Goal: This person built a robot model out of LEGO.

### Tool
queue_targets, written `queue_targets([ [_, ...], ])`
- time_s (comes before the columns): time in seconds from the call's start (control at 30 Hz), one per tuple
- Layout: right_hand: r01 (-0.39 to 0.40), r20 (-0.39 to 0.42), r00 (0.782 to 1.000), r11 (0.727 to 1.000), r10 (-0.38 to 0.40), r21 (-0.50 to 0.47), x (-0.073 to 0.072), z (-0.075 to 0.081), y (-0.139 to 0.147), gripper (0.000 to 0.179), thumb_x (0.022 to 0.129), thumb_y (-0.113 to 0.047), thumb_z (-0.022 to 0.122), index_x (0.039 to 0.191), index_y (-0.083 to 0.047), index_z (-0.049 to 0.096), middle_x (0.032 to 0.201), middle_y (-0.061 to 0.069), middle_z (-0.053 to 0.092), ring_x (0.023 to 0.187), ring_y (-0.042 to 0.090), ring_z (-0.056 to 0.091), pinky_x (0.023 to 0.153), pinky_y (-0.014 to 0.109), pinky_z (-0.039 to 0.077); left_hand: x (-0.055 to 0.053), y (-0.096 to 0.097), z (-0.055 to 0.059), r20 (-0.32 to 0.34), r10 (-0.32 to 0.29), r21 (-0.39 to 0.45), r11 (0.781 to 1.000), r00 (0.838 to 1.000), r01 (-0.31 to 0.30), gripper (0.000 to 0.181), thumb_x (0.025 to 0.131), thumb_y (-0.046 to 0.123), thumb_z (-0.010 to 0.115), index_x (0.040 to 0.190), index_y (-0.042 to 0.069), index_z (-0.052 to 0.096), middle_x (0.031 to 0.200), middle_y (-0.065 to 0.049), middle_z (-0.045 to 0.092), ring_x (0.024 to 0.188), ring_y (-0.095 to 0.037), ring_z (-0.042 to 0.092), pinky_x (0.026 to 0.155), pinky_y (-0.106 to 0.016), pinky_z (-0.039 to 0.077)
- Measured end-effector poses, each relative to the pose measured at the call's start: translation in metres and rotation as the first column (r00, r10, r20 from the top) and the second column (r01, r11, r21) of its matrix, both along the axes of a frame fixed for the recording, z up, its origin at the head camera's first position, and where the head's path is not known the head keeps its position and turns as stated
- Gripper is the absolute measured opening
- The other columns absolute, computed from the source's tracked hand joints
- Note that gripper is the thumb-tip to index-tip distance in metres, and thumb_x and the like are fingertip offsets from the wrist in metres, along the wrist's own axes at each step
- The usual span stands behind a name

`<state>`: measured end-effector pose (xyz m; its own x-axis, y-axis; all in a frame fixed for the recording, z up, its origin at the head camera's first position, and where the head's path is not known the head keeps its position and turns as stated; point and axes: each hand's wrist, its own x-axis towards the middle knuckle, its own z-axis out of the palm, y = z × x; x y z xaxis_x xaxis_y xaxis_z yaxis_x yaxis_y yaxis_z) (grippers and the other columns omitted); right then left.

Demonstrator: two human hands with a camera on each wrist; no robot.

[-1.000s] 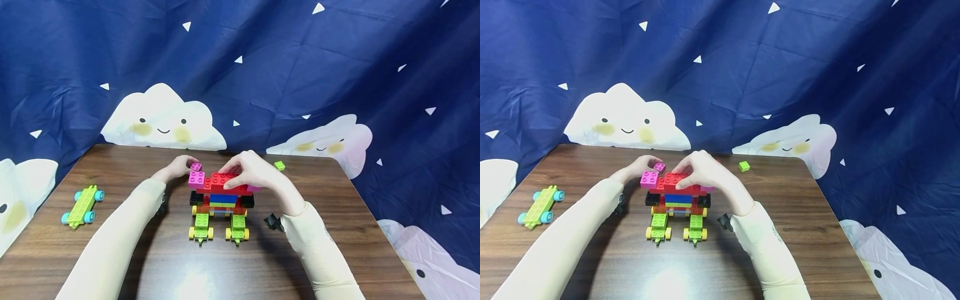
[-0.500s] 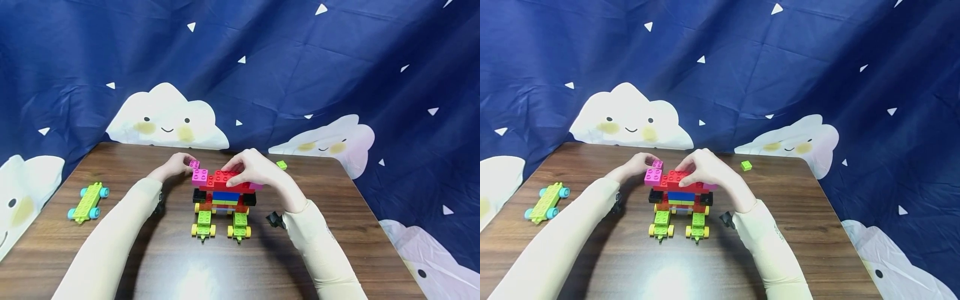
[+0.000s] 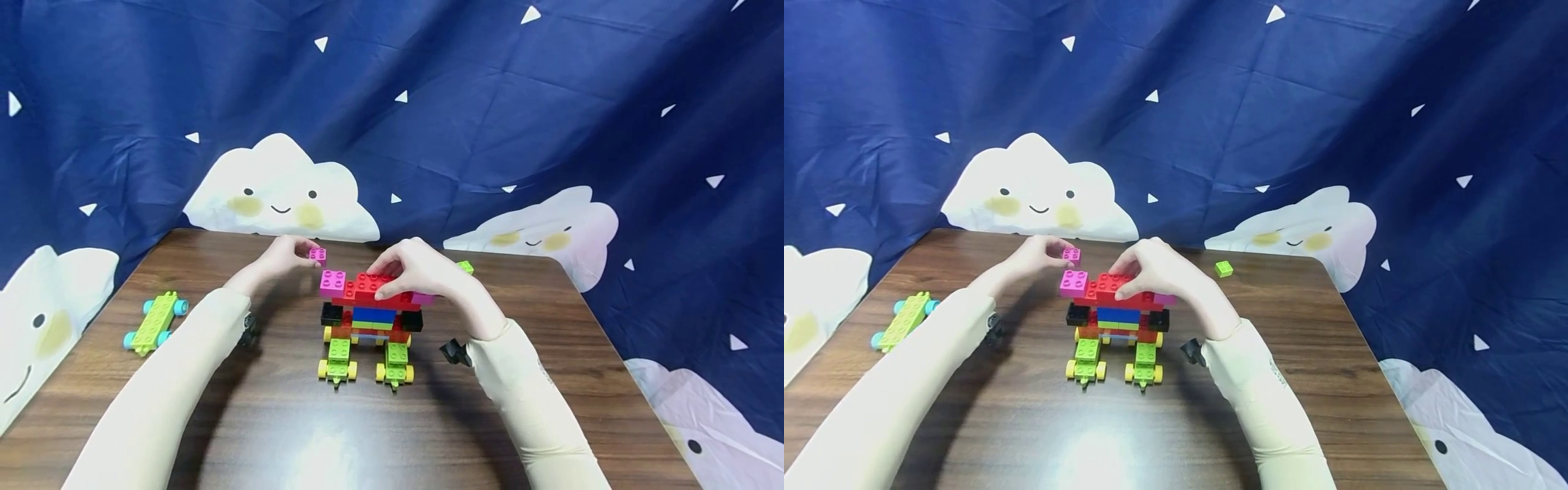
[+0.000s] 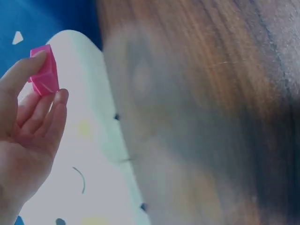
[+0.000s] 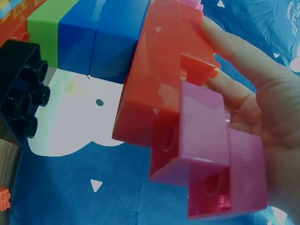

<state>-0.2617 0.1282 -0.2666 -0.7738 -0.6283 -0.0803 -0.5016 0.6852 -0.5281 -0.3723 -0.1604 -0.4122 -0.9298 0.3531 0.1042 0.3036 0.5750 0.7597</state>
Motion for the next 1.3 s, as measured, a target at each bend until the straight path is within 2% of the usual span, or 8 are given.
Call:
queue_targets([
  [0.13, -0.012, -0.006, 1.0, 1.0, 0.012, 0.001, -0.001, 0.0, 0.0, 0.04, 0.079, -0.022, 0.082, 0.116, -0.009, 0.072, 0.108, 0.005, 0.074, 0.097, 0.017, 0.067, 0.09, 0.034, 0.054, 0.009, 0.0, 0.015, -0.054, -0.008, 0.009, 1.0, 0.999, 0.009, 0.036, 0.084, 0.014, 0.076, 0.115, -0.002, 0.067, 0.106, -0.019, 0.07, 0.099, -0.031, 0.067, 0.091, -0.044, 0.052],
  [0.3, -0.023, -0.025, 0.999, 1.0, 0.022, -0.012, 0.001, 0.0, -0.001, 0.043, 0.079, -0.021, 0.082, 0.118, -0.007, 0.07, 0.113, 0.007, 0.073, 0.1, 0.019, 0.068, 0.092, 0.034, 0.054, 0.025, 0.001, 0.034, -0.081, 0.029, 0.012, 1.0, 0.996, -0.028, 0.039, 0.083, 0.017, 0.078, 0.116, -0.001, 0.067, 0.105, -0.019, 0.069, 0.099, -0.033, 0.066, 0.09, -0.046, 0.053],
  [0.53, -0.018, -0.053, 0.998, 0.999, 0.016, -0.027, 0.005, 0.002, -0.004, 0.045, 0.078, -0.02, 0.082, 0.119, -0.006, 0.069, 0.116, 0.008, 0.071, 0.104, 0.02, 0.067, 0.094, 0.034, 0.053, 0.044, 0.002, 0.052, -0.124, 0.053, 0.028, 0.998, 0.991, -0.05, 0.04, 0.082, 0.02, 0.08, 0.115, 0.003, 0.068, 0.103, -0.015, 0.07, 0.098, -0.029, 0.065, 0.089, -0.042, 0.052],
  [0.7, -0.012, -0.081, 0.997, 0.995, 0.004, -0.101, 0.009, 0.0, -0.011, 0.044, 0.079, -0.021, 0.082, 0.118, -0.005, 0.07, 0.117, 0.008, 0.071, 0.107, 0.021, 0.067, 0.096, 0.034, 0.053, 0.059, 0.0, 0.066, -0.184, 0.057, 0.083, 0.996, 0.981, -0.043, 0.043, 0.08, 0.025, 0.081, 0.116, 0.005, 0.069, 0.104, -0.012, 0.07, 0.1, -0.027, 0.063, 0.091, -0.043, 0.049],
  [0.83, 0.019, -0.098, 0.994, 0.981, -0.038, -0.191, 0.014, -0.004, -0.019, 0.041, 0.079, -0.02, 0.082, 0.116, -0.005, 0.071, 0.114, 0.008, 0.072, 0.106, 0.02, 0.067, 0.095, 0.033, 0.053, 0.072, 0.0, 0.077, -0.214, 0.067, 0.124, 0.991, 0.975, -0.041, 0.041, 0.078, 0.026, 0.083, 0.113, 0.008, 0.07, 0.104, -0.009, 0.071, 0.1, -0.024, 0.063, 0.093, -0.045, 0.049],
  [1.0, 0.093, -0.105, 0.987, 0.959, -0.125, -0.268, 0.018, -0.014, -0.029, 0.039, 0.079, -0.023, 0.082, 0.113, -0.007, 0.073, 0.11, 0.007, 0.074, 0.104, 0.02, 0.068, 0.094, 0.031, 0.054, 0.087, -0.001, 0.086, -0.254, 0.055, 0.154, 0.988, 0.966, -0.015, 0.039, 0.078, 0.026, 0.083, 0.112, 0.012, 0.072, 0.105, -0.004, 0.072, 0.099, -0.017, 0.062, 0.094, -0.043, 0.049],
  [1.13, 0.136, -0.069, 0.983, 0.935, -0.167, -0.328, 0.02, -0.021, -0.035, 0.037, 0.079, -0.023, 0.082, 0.111, -0.007, 0.074, 0.109, 0.007, 0.074, 0.105, 0.024, 0.068, 0.093, 0.032, 0.054, 0.096, -0.004, 0.088, -0.276, 0.061, 0.158, 0.987, 0.959, -0.017, 0.04, 0.078, 0.029, 0.083, 0.114, 0.015, 0.072, 0.107, -0.001, 0.072, 0.099, -0.014, 0.062, 0.093, -0.041, 0.049],
  [1.3, 0.163, -0.059, 0.98, 0.931, -0.192, -0.327, 0.02, -0.026, -0.04, 0.038, 0.079, -0.026, 0.082, 0.111, -0.008, 0.074, 0.108, 0.006, 0.074, 0.104, 0.021, 0.067, 0.091, 0.031, 0.055, 0.105, -0.006, 0.088, -0.263, 0.084, 0.168, 0.985, 0.961, -0.04, 0.039, 0.079, 0.032, 0.082, 0.114, 0.018, 0.072, 0.107, 0.001, 0.072, 0.099, -0.01, 0.062, 0.093, -0.038, 0.048],
])
